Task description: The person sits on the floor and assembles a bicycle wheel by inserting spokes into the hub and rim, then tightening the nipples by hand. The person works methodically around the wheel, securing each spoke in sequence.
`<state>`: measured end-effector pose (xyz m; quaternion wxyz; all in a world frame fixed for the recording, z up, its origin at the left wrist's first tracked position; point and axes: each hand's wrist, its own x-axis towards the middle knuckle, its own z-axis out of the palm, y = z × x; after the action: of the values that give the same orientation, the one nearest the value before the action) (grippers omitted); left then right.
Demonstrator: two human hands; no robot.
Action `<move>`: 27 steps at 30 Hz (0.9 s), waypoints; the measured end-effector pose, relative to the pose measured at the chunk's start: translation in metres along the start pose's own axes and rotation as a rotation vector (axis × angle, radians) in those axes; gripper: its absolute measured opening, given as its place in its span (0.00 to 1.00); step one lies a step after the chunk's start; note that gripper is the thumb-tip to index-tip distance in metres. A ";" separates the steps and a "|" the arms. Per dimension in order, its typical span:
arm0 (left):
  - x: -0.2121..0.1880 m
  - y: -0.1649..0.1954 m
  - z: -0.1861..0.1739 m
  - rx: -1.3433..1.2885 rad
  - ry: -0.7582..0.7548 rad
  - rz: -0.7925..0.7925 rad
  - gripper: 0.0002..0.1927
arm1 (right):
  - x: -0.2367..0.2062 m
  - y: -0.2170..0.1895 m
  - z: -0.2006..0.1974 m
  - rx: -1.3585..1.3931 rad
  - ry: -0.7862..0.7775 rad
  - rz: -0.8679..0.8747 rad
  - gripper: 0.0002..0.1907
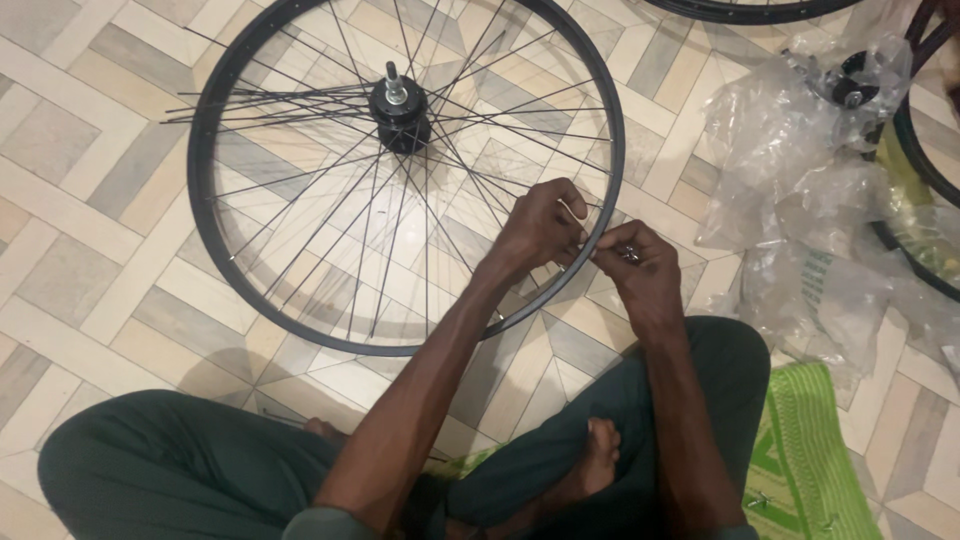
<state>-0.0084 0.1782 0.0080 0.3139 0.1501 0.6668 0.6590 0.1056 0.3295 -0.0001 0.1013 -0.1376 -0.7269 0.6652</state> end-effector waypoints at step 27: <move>0.005 0.014 -0.006 0.544 -0.304 0.111 0.19 | 0.002 0.007 -0.003 0.219 -0.113 0.027 0.11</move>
<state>-0.0188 0.1778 0.0198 0.3217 0.3614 0.7549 0.4427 0.1054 0.3329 -0.0066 0.0656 -0.0979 -0.6525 0.7486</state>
